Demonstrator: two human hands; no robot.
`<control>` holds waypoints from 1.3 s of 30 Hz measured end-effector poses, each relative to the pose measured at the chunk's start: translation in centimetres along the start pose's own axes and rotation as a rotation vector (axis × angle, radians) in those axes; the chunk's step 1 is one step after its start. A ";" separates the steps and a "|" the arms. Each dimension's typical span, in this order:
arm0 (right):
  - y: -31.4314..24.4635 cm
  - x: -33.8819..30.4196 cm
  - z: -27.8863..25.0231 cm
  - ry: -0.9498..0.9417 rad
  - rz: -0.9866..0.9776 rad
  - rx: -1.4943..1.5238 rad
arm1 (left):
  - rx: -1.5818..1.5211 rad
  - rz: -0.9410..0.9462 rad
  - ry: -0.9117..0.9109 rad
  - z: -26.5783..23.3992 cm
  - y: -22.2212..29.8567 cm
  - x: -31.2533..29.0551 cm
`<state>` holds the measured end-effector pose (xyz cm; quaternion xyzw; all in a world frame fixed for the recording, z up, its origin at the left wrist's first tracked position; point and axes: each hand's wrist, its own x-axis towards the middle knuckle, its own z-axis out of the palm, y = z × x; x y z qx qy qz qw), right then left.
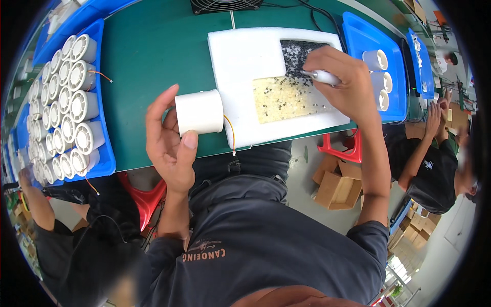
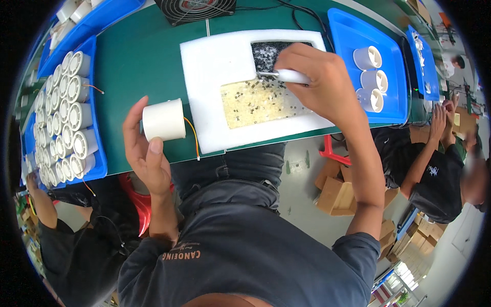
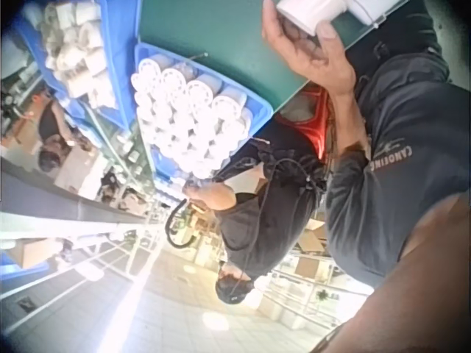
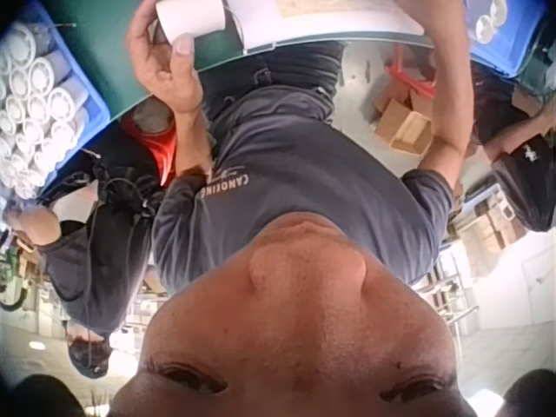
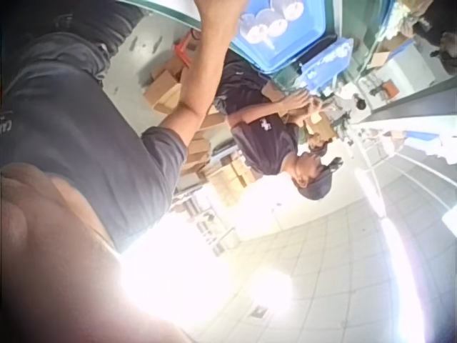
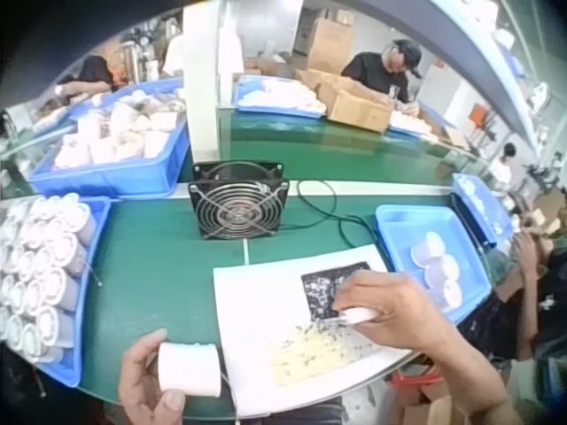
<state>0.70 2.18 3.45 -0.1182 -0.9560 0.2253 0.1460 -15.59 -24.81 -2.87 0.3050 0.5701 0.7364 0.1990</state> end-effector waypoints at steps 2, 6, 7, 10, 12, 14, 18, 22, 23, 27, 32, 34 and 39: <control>-0.6 1.3 0.8 0.012 -0.069 0.034 | -0.002 0.005 0.002 -0.1 -0.1 0.1; -1.4 3.5 2.2 -0.011 -0.130 0.084 | 0.017 0.021 0.006 -0.1 -0.2 0.1; -1.4 4.0 2.5 0.008 -0.168 0.055 | 0.014 0.020 0.011 -0.1 -0.2 0.1; -1.5 4.7 3.0 0.038 -0.172 0.041 | 0.029 0.040 -0.006 -0.2 -0.2 0.1; -1.5 4.7 2.9 0.049 -0.138 0.055 | 0.038 0.028 -0.006 -0.2 -0.2 0.1; -1.4 4.3 2.6 0.066 -0.061 0.061 | 0.025 0.030 -0.010 -0.2 -0.2 0.1; -1.0 2.6 1.9 0.102 0.012 0.037 | -0.010 -0.004 -0.008 -0.4 -0.1 0.2; -0.4 0.4 1.7 0.186 0.117 0.008 | -0.038 -0.029 0.005 -0.6 -0.3 0.0; -0.3 -0.1 1.7 0.232 0.148 0.012 | -0.047 -0.043 0.021 -0.7 -0.4 0.0; 0.2 -2.1 1.1 0.205 0.324 -0.146 | -0.025 -0.061 0.053 -0.8 -0.6 0.3; 0.9 -3.1 0.8 0.220 0.274 -0.088 | -0.176 -0.188 0.073 -1.4 -0.2 0.7; 1.0 -3.3 0.9 0.245 0.203 -0.059 | -0.146 -0.191 0.092 -1.7 -0.1 0.9; 0.0 -3.8 1.5 0.300 0.468 0.144 | -0.449 -0.239 0.021 -2.7 -0.7 1.7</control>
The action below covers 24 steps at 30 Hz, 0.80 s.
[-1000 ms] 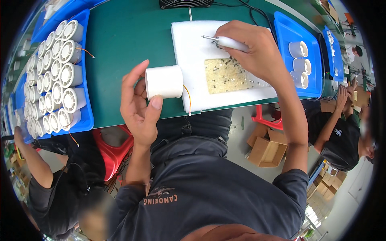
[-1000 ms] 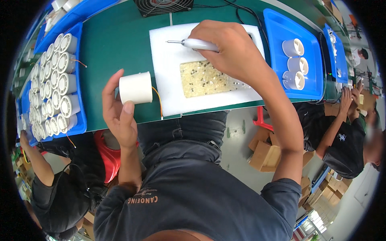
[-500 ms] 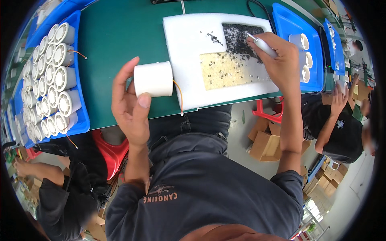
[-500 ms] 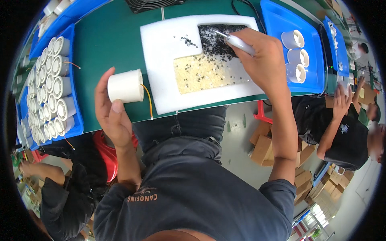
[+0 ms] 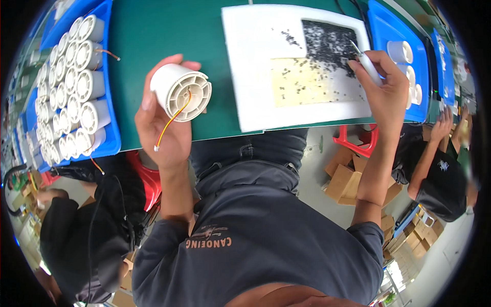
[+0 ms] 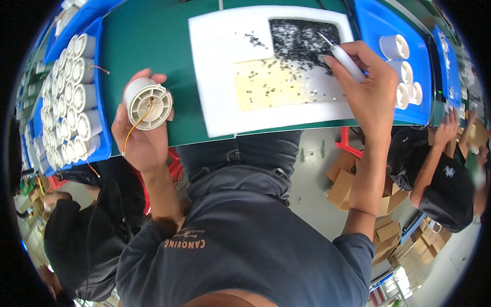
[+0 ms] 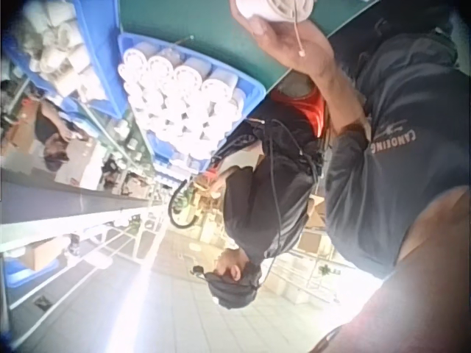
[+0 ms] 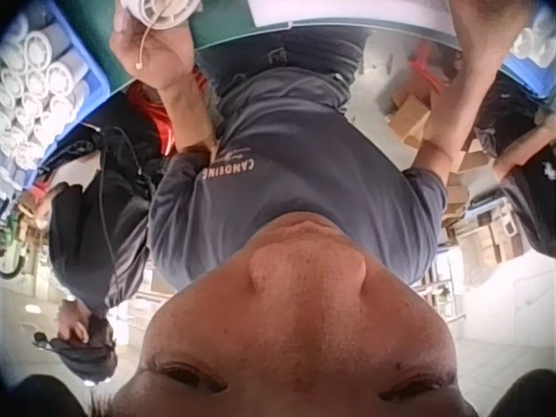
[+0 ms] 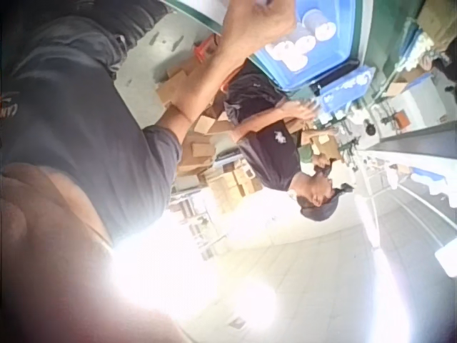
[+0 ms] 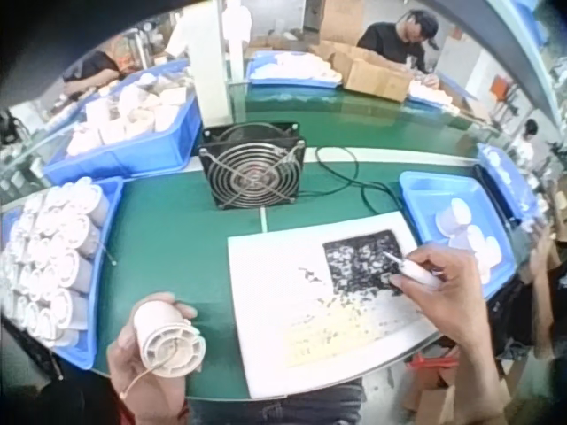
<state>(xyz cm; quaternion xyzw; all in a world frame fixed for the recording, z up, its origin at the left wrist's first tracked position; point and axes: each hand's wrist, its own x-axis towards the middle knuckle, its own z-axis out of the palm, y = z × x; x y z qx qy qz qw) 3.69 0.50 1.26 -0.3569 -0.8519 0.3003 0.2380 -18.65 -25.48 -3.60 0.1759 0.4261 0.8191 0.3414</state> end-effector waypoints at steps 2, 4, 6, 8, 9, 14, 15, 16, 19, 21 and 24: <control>-0.5 -0.2 0.2 0.033 0.010 0.071 | -0.042 0.015 -0.072 -0.2 -0.2 0.1; -1.4 -0.7 -0.1 -0.006 0.035 0.277 | -0.022 0.018 0.006 -0.1 -0.5 -0.1; -2.2 -1.2 0.3 -0.011 0.014 0.522 | 0.020 0.033 0.065 0.0 -0.5 -0.2; -2.9 -1.8 1.2 -0.039 0.006 0.612 | -0.001 0.030 0.090 0.1 -0.6 0.0; -3.3 -2.0 1.7 -0.035 -0.011 0.716 | 0.008 0.025 0.107 0.1 -0.6 0.2; -4.5 -2.0 4.4 -0.116 -0.055 1.009 | -0.041 0.012 0.153 0.3 -0.9 0.7; -4.7 -1.9 4.8 -0.114 -0.071 0.966 | 0.016 0.047 0.191 0.3 -1.1 0.7; -4.9 -1.9 5.2 -0.114 -0.090 0.949 | 0.074 0.076 0.216 0.3 -1.3 0.7; -5.5 -1.4 6.5 -0.080 -0.188 0.895 | 0.123 0.107 0.171 0.1 -1.5 0.5; -6.0 -1.8 7.1 -0.037 -0.114 0.742 | 0.094 0.115 0.185 0.0 -1.7 0.6; -6.6 -2.2 8.1 -0.019 0.011 0.784 | 0.072 0.114 0.199 -0.2 -1.6 0.6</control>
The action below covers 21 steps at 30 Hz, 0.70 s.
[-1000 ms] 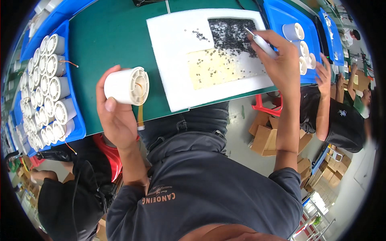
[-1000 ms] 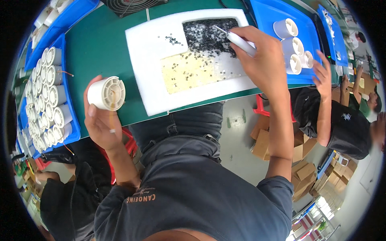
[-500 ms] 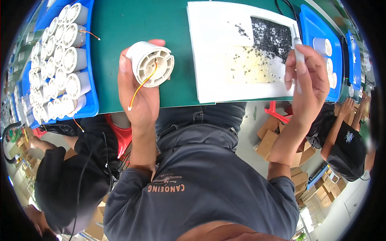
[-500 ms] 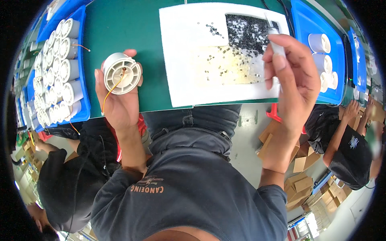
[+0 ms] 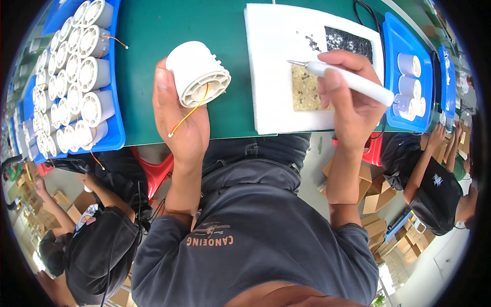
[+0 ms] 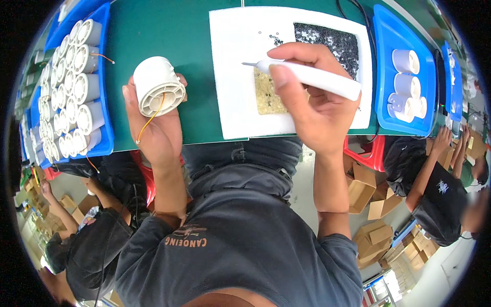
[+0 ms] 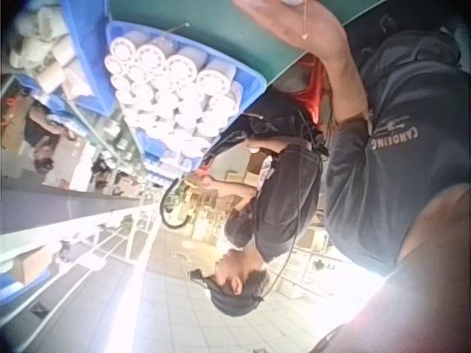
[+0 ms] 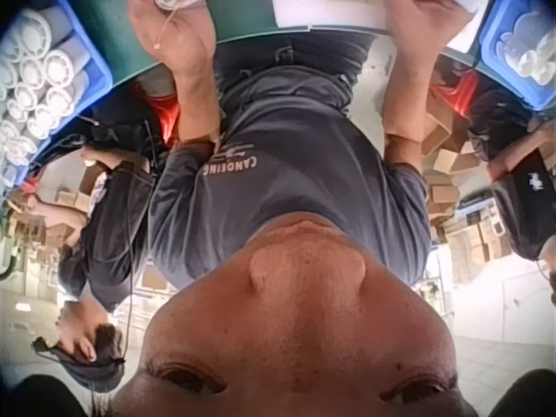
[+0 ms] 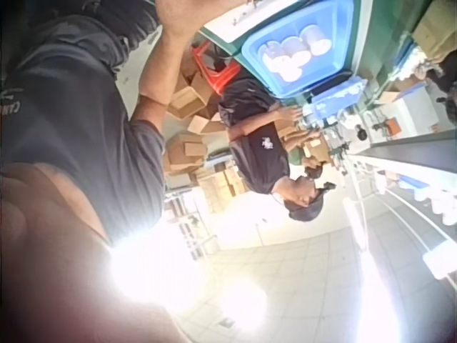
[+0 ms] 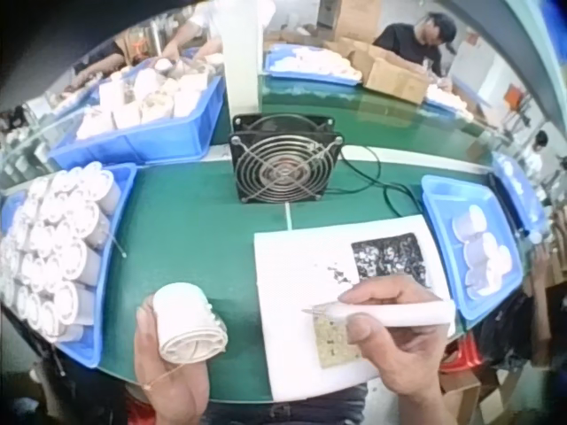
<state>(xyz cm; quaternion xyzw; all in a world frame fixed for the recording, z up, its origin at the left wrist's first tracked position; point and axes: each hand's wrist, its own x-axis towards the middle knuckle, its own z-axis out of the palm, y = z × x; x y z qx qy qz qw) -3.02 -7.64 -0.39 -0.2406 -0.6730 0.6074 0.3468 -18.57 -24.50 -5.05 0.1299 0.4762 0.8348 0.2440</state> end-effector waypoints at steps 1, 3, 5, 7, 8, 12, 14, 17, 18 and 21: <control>-0.1 0.0 0.1 0.002 -0.009 0.010 | -0.016 -0.016 -0.008 0.0 0.0 0.0; -0.2 -0.1 0.1 -0.044 -0.021 -0.099 | -0.017 -0.017 0.006 0.0 0.0 0.0; -0.1 -0.2 0.2 -0.045 0.003 -0.134 | -0.026 -0.015 0.013 0.0 0.0 0.0; -0.1 -0.2 0.3 -0.042 0.014 -0.154 | 0.001 -0.006 -0.002 0.0 0.1 0.1; 0.0 -0.2 0.4 -0.045 0.006 -0.153 | 0.000 -0.006 -0.002 0.0 0.0 0.1; 0.4 -0.1 0.5 -0.059 -0.020 -0.165 | 0.001 0.002 -0.010 -0.2 0.1 0.2; 0.5 0.0 0.6 -0.066 -0.024 -0.181 | 0.002 0.004 -0.013 -0.2 0.1 0.2; 0.4 0.0 0.7 -0.070 -0.034 -0.206 | -0.016 -0.005 -0.024 -0.3 0.1 0.2; 0.4 0.0 0.8 -0.065 -0.039 -0.204 | -0.027 -0.005 -0.009 -0.2 0.1 0.2; 0.3 0.1 1.0 -0.073 -0.111 -0.249 | -0.050 -0.011 0.005 -0.3 0.2 0.1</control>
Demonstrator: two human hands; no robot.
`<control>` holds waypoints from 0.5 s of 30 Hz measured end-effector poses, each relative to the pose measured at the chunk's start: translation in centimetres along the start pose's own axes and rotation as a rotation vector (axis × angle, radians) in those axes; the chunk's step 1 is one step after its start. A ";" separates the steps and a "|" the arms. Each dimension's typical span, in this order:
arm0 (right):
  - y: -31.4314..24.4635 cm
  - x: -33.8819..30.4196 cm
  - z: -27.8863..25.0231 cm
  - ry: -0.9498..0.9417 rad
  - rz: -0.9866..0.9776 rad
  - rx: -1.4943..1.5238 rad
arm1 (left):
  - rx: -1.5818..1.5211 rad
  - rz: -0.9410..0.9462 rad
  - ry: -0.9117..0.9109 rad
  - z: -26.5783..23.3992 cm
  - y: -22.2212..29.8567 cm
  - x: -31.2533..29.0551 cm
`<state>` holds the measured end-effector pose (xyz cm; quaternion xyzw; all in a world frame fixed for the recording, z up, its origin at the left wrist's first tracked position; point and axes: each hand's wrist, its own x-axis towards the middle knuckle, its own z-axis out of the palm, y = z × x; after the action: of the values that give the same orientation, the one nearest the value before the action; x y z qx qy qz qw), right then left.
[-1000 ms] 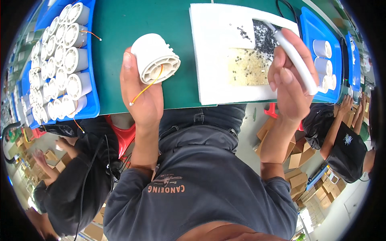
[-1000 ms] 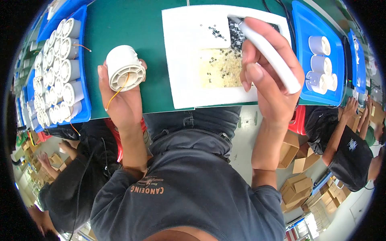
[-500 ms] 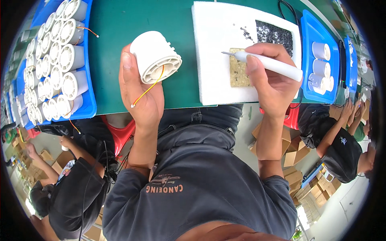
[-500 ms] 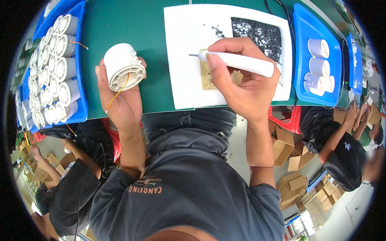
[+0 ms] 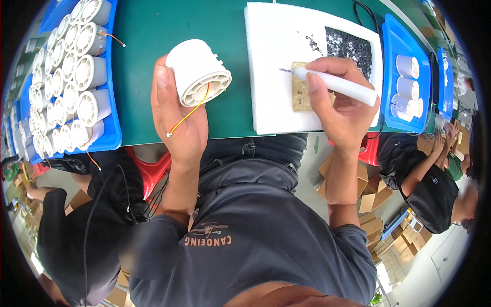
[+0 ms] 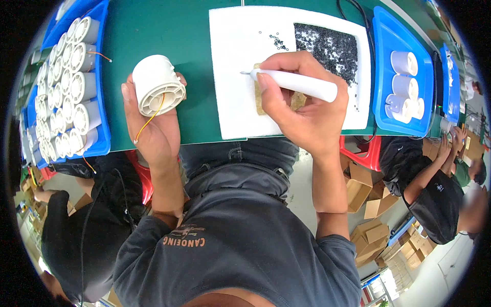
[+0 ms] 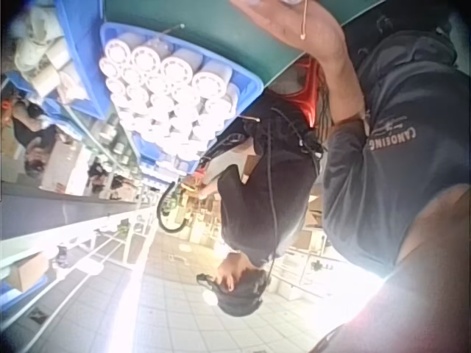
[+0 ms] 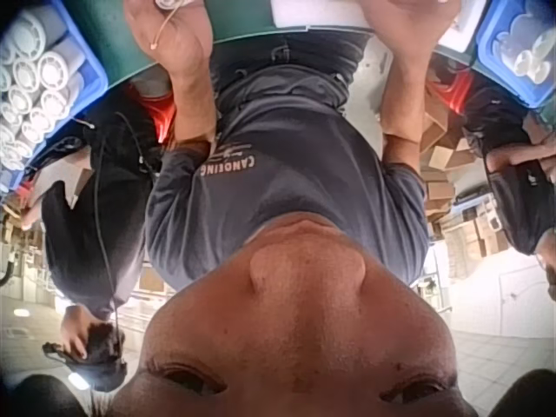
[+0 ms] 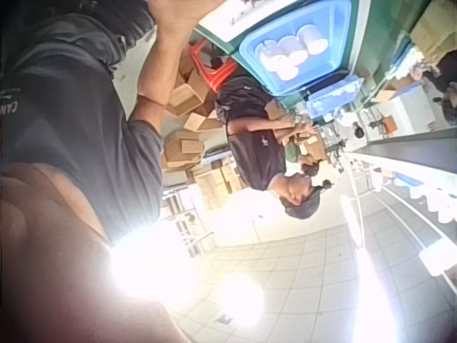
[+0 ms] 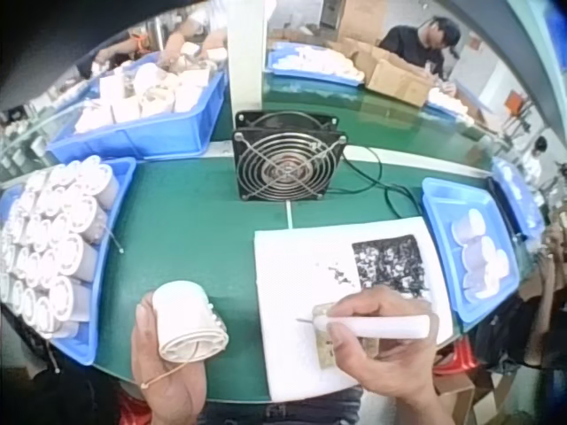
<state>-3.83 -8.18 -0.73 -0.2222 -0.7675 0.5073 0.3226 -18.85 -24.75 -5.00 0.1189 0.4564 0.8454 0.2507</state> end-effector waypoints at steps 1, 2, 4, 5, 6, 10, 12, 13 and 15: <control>-0.1 0.0 -0.1 -0.002 0.005 -0.003 | -0.002 -0.004 -0.001 0.0 0.0 0.0; -0.3 0.0 -0.2 -0.040 -0.076 -0.125 | -0.012 -0.008 0.000 -0.1 0.0 0.0; -0.4 0.0 -0.1 -0.079 -0.158 -0.246 | 0.001 -0.002 -0.015 -0.2 0.0 0.0; -0.4 -0.1 0.0 -0.075 -0.218 -0.272 | -0.008 -0.003 -0.012 -0.2 0.0 0.0; -0.5 -0.1 0.1 -0.071 -0.265 -0.298 | -0.005 0.000 -0.017 -0.3 0.0 0.0; -1.0 -0.9 0.4 0.040 0.214 0.089 | -0.014 -0.020 -0.010 -0.4 0.0 -0.1; -1.1 -0.7 -0.2 0.035 0.253 0.161 | -0.001 -0.014 -0.014 -0.4 0.1 -0.1; -1.0 -0.5 -0.4 0.052 0.272 0.237 | 0.013 -0.011 -0.025 -0.4 0.0 0.0; -0.6 0.1 -0.7 0.107 0.258 0.343 | 0.041 -0.005 -0.033 -0.4 0.1 0.1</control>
<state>-3.36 -7.94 0.06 -0.2871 -0.6169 0.6552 0.3281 -19.17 -25.00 -5.18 0.1370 0.4696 0.8332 0.2577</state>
